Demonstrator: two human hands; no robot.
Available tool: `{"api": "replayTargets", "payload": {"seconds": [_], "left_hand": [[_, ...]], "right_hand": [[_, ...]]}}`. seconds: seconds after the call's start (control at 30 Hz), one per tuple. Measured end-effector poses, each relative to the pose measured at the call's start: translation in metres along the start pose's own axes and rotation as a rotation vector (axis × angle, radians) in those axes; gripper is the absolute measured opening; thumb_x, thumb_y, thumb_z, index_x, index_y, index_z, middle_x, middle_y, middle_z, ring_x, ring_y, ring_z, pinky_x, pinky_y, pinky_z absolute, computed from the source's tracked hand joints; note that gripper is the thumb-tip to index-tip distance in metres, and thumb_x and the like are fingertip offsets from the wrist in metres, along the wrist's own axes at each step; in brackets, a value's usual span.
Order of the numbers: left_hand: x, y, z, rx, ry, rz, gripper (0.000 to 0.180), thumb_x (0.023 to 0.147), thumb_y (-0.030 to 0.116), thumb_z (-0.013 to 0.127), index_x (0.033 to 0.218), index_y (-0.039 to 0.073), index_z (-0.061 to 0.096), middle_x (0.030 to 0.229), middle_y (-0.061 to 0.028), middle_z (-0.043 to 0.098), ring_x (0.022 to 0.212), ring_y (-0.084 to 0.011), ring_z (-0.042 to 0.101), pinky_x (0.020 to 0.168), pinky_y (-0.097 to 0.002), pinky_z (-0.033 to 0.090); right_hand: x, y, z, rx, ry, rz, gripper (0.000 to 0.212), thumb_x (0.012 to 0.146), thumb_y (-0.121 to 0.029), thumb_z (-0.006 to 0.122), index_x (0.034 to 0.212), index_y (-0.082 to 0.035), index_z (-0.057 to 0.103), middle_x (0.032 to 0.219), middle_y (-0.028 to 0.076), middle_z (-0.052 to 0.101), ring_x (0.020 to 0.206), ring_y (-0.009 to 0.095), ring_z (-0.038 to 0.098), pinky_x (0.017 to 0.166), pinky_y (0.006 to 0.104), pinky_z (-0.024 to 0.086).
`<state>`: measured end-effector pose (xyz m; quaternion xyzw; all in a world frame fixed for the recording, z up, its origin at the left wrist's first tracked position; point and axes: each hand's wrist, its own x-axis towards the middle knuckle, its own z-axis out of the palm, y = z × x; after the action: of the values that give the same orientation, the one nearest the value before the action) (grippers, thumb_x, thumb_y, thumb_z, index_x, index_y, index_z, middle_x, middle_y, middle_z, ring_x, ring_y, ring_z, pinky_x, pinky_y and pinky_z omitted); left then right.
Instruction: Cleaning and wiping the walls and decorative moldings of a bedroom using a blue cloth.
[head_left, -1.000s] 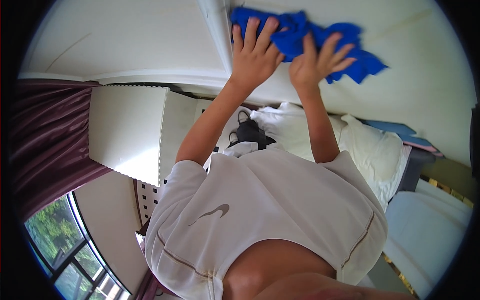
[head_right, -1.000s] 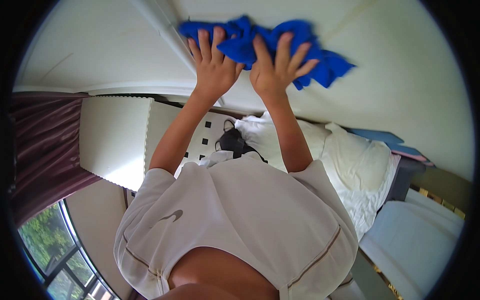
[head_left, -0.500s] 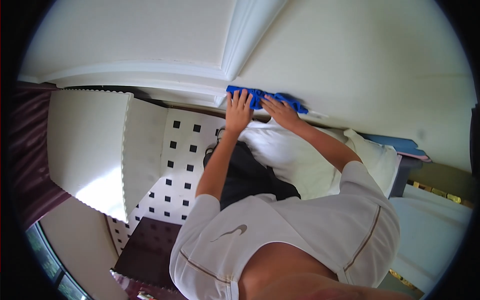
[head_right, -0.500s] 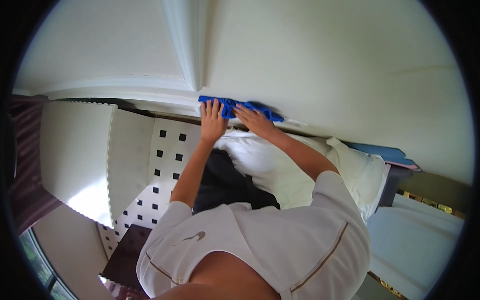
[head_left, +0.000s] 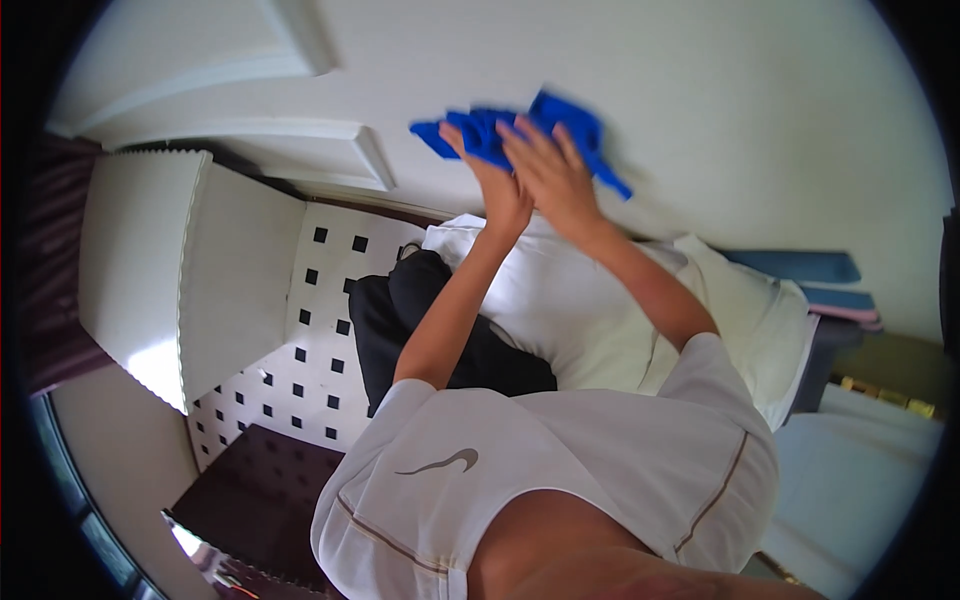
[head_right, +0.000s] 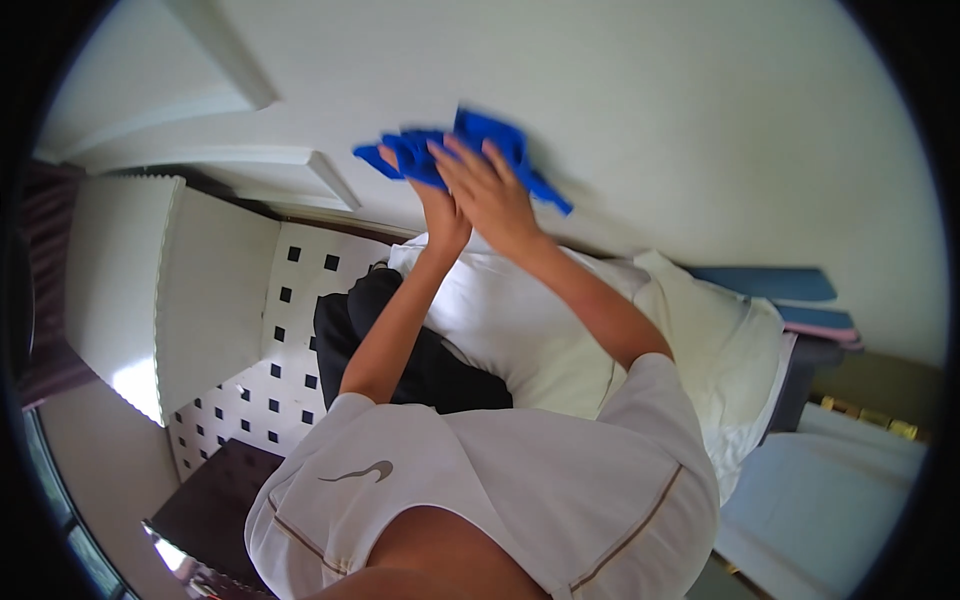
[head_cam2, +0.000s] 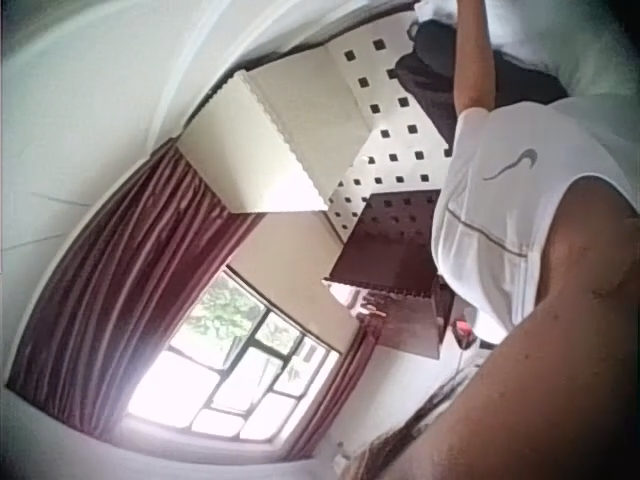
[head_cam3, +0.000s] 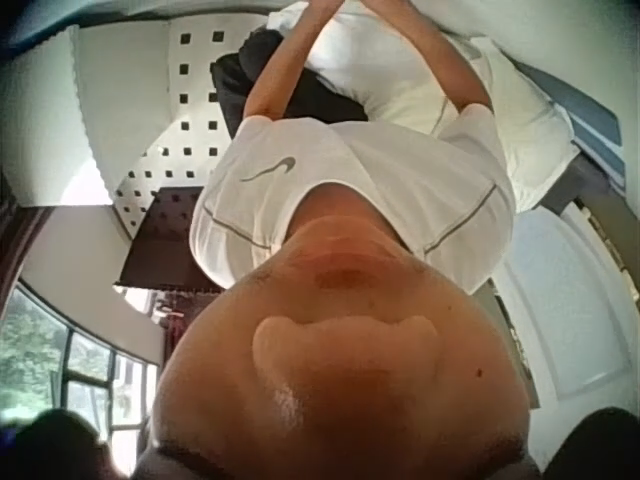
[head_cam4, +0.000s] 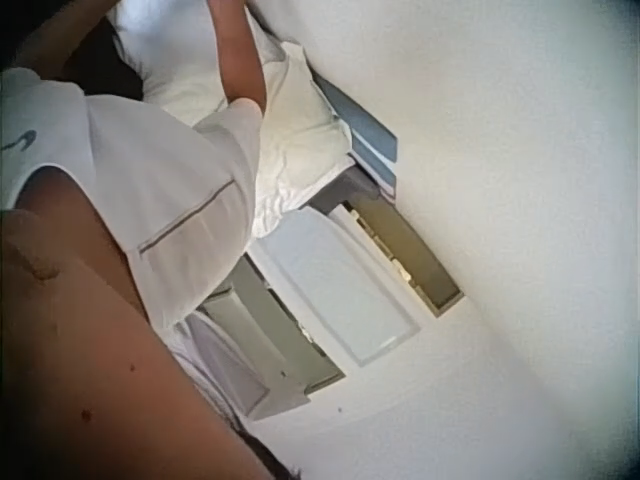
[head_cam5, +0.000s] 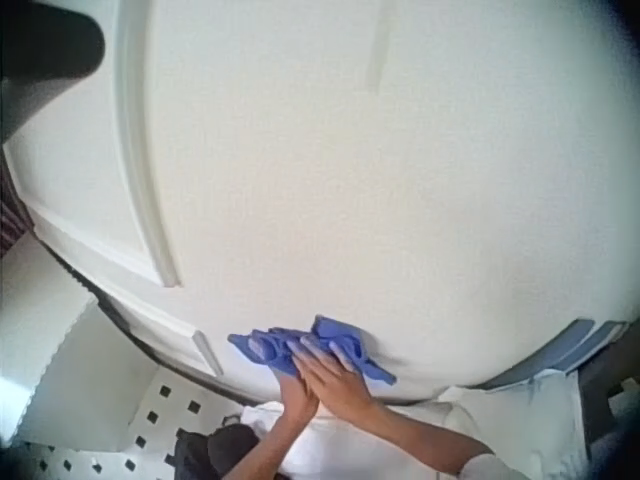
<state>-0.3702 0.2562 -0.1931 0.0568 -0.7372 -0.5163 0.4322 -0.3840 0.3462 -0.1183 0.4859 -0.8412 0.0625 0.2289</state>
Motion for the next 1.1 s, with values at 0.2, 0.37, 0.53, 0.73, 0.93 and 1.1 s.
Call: {"api": "replayTargets", "payload": {"seconds": [0.2, 0.37, 0.53, 0.73, 0.93, 1.1], "left_hand": [[0.077, 0.207, 0.064, 0.472, -0.119, 0.536, 0.045, 0.094, 0.029, 0.052, 0.136, 0.012, 0.05, 0.145, -0.021, 0.039, 0.137, -0.0414, 0.033, 0.113, -0.055, 0.018], [-0.016, 0.185, 0.109, 0.167, -0.232, 0.684, 0.047, 0.077, 0.013, 0.064, 0.123, 0.01, 0.055, 0.134, -0.0157, 0.044, 0.122, -0.0378, 0.039, 0.101, -0.0506, 0.03], [-0.141, 0.075, 0.105, 0.32, -0.552, 0.291, 0.026, 0.078, 0.008, 0.057, 0.105, 0.008, 0.056, 0.1, -0.0121, 0.053, 0.098, -0.0307, 0.053, 0.082, -0.0423, 0.045], [-0.212, 0.031, 0.06, 0.39, -0.694, 0.042, 0.025, 0.079, 0.008, 0.059, 0.102, 0.008, 0.051, 0.095, -0.0113, 0.054, 0.091, -0.0315, 0.055, 0.075, -0.0451, 0.046], [-0.149, 0.041, 0.018, 0.303, -0.187, 0.07, 0.018, 0.078, 0.004, 0.062, 0.093, 0.005, 0.052, 0.09, -0.0149, 0.053, 0.078, -0.0364, 0.055, 0.066, -0.0476, 0.044], [-0.132, -0.024, -0.021, 0.315, -0.239, -0.106, 0.012, 0.08, 0.006, 0.061, 0.089, 0.006, 0.053, 0.086, -0.016, 0.053, 0.074, -0.0381, 0.055, 0.065, -0.0476, 0.044]], "right_hand": [[-0.014, 0.12, -0.135, 0.328, 0.964, 0.132, 0.044, 0.098, -0.025, 0.047, 0.137, -0.006, 0.041, 0.15, 0.017, 0.032, 0.133, 0.043, 0.036, 0.11, 0.0537, 0.024], [-0.142, 0.111, -0.089, -0.279, 0.839, 0.456, 0.029, 0.078, -0.001, 0.057, 0.107, -0.003, 0.057, 0.124, 0.017, 0.055, 0.114, 0.038, 0.049, 0.1, 0.0516, 0.032], [-0.278, 0.034, 0.009, 0.027, 0.076, 0.848, 0.035, 0.072, 0.001, 0.064, 0.106, -0.006, 0.058, 0.102, 0.013, 0.056, 0.097, 0.036, 0.053, 0.083, 0.0467, 0.041], [-0.27, 0.017, 0.032, 0.205, 0.188, 0.722, 0.034, 0.074, 0.001, 0.062, 0.106, -0.01, 0.06, 0.11, 0.01, 0.058, 0.102, 0.033, 0.054, 0.084, 0.0466, 0.041], [-0.188, -0.004, 0.04, 0.152, 0.358, 0.551, 0.04, 0.072, 0.002, 0.065, 0.109, -0.013, 0.061, 0.115, 0.01, 0.054, 0.109, 0.032, 0.051, 0.094, 0.0451, 0.037], [-0.164, -0.006, 0.098, 0.123, 0.151, 0.729, 0.047, 0.066, 0.0, 0.074, 0.108, -0.013, 0.059, 0.109, 0.015, 0.05, 0.105, 0.035, 0.048, 0.091, 0.0458, 0.039]]}}
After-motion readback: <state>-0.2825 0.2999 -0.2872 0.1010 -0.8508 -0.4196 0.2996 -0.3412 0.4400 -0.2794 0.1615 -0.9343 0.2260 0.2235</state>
